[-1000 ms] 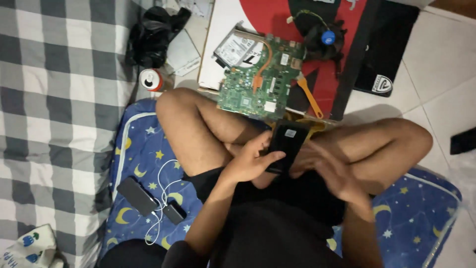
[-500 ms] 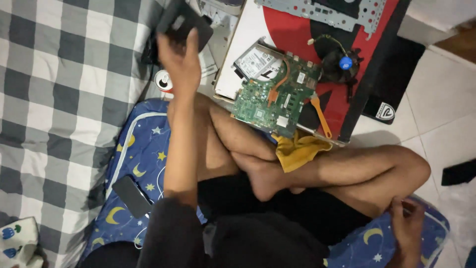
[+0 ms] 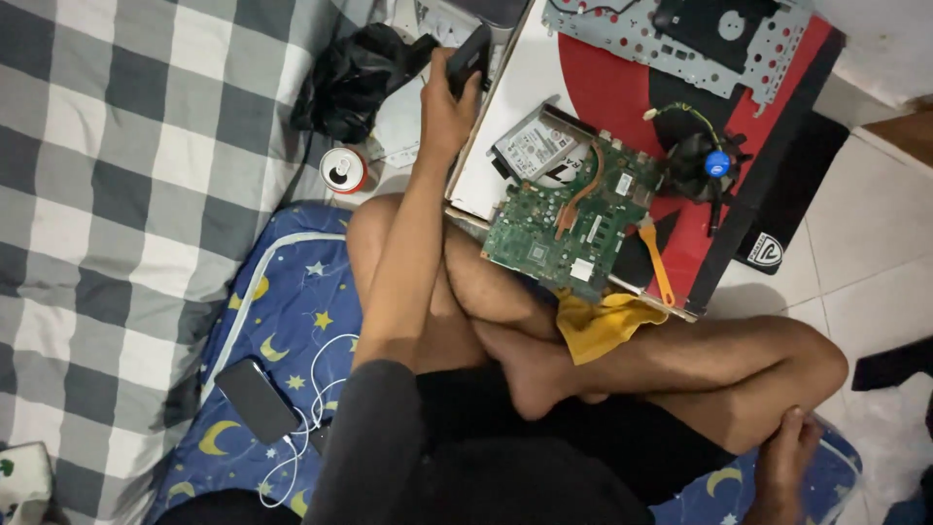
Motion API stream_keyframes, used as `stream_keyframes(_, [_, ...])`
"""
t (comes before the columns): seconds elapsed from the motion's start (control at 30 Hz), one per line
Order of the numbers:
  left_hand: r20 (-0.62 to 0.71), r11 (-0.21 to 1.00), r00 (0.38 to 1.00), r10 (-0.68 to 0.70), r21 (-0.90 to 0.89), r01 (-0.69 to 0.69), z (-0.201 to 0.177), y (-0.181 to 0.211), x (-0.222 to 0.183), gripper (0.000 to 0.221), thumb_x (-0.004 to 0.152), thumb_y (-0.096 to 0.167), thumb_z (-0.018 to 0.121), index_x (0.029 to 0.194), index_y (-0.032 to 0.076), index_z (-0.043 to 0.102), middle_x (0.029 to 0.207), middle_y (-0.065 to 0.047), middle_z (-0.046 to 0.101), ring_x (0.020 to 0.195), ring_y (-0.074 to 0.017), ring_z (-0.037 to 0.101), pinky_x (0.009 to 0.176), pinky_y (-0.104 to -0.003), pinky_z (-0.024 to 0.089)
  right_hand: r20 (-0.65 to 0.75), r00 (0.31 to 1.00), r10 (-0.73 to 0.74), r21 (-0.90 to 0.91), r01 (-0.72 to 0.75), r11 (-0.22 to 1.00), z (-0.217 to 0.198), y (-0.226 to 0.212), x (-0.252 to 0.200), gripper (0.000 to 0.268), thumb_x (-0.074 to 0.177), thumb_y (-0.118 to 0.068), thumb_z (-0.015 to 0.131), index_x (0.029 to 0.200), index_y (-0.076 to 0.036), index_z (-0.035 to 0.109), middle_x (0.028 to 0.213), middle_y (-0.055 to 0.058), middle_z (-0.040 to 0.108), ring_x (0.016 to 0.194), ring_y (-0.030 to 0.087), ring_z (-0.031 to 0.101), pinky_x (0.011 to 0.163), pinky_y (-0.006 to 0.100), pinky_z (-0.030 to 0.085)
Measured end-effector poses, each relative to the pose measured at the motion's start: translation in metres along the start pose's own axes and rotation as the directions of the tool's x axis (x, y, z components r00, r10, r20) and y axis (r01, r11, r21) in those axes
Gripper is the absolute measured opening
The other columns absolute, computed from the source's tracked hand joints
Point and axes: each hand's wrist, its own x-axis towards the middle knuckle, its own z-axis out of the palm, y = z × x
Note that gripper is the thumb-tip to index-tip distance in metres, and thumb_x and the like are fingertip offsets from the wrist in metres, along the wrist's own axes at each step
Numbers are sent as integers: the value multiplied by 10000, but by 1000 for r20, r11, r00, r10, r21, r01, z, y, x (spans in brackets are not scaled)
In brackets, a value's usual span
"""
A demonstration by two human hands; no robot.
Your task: Cleaning a computer motherboard with a yellow cloth and then handling a laptop battery and using a screwdriver.
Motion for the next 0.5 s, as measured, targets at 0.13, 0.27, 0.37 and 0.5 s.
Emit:
stream_keyframes(0.13, [59, 998, 996, -64, 29, 63, -4, 4, -2, 206, 1014, 126, 601, 1138, 142, 437, 834, -114, 586, 692, -217, 562, 636, -321, 416, -85, 986, -146, -43, 143, 989, 23, -30, 4, 588, 1161, -503, 513, 1371, 43, 449, 1297, 193, 553, 1160, 253, 579, 868, 392, 503])
stream_keyframes(0.27, [-23, 997, 996, -83, 10, 83, -12, 14, -1, 180, 1010, 171, 602, 1127, 143, 468, 823, -125, 677, 734, -200, 651, 628, -335, 455, 28, 995, -92, -189, 96, 977, 12, -38, 7, 677, 1227, -555, 391, 1370, 78, 584, 1279, 207, 624, 1140, 276, 597, 825, 401, 488])
stream_keyframes(0.37, [-190, 986, 968, -165, -52, 158, -18, 16, 3, 200, 980, 109, 632, 1121, 101, 491, 988, -129, 700, 894, -246, 682, 768, -349, 532, 51, 995, 91, -250, -75, 965, 18, -83, -22, 823, 1168, -644, 398, 1455, 120, 507, 1327, 274, 559, 1139, 371, 561, 760, 522, 497])
stream_keyframes(0.5, [-290, 957, 913, -288, -106, 269, -22, 15, 2, 238, 952, 162, 665, 1131, 92, 525, 1082, -206, 756, 1037, -335, 753, 871, -388, 608, -54, 995, 87, -181, -95, 979, -23, 0, 29, 545, 1219, -530, 581, 1110, 4, 579, 995, 132, 597, 873, 218, 573, 637, 383, 466])
